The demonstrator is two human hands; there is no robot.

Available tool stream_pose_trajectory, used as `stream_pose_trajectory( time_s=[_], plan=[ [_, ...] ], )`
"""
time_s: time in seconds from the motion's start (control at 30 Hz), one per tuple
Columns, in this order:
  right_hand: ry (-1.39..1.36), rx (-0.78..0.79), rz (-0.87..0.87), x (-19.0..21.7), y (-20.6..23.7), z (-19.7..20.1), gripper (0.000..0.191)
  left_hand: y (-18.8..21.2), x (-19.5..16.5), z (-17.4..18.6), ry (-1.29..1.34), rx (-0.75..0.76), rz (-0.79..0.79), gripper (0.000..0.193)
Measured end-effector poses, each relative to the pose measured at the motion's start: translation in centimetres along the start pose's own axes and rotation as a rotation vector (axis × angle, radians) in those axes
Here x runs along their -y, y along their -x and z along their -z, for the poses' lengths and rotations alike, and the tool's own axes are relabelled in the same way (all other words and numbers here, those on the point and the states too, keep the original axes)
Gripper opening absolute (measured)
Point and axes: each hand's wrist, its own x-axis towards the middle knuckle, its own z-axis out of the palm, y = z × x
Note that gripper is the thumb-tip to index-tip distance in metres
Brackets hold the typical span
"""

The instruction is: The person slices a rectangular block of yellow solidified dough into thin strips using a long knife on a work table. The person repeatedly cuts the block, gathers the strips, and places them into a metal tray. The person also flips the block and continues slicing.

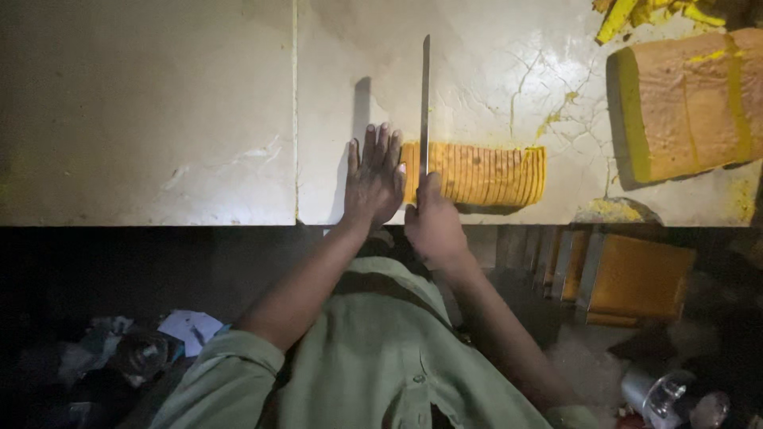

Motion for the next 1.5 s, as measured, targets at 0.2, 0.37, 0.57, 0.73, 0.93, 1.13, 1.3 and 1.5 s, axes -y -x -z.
stream_pose_trajectory(
  time_s=[0.2, 0.37, 0.57, 0.73, 0.93, 1.13, 1.3, 1.5],
  plan=[
    [-0.018, 0.184, -0.225, 2.1, 0.8, -1.6, 0.04, 0.2, -0.1, 0.3, -0.077, -0.026, -0.023, 0.064],
    [0.012, 0.187, -0.177, -1.0, 0.5, -3.3, 0.057, 0.4, -0.1, 0.0, -0.098, -0.089, -0.054, 0.064],
    [-0.337, 0.524, -0.493, -1.1, 9.4, -0.7, 0.033, 0.3, 0.1, -0.7, -0.096, 0.013, -0.032, 0.066],
    [-0.077, 0.364, -0.139, -1.1, 10.0, -2.9, 0.066, 0.6, 0.4, -2.0, -0.106, -0.002, -0.032, 0.065],
    [-0.054, 0.275, -0.214, -2.8, 1.5, -3.9, 0.049, 0.8, 1.3, -2.9, 0.072, -0.207, 0.077, 0.063],
    [-0.181, -0.016, 0.007, -5.2, 4.3, 4.1, 0.046, 1.5, 1.2, -1.6, 0.034, -0.13, -0.04, 0.061],
    [-0.206, -0.042, -0.186, -13.1, 9.8, 6.6, 0.045, -0.4, 3.5, 0.8, -0.288, -0.127, -0.081, 0.064],
    [-0.342, -0.175, -0.221, -24.4, 12.5, 8.8, 0.042, -9.2, 3.3, 1.8, 0.032, -0.178, 0.812, 0.074]
  ],
)
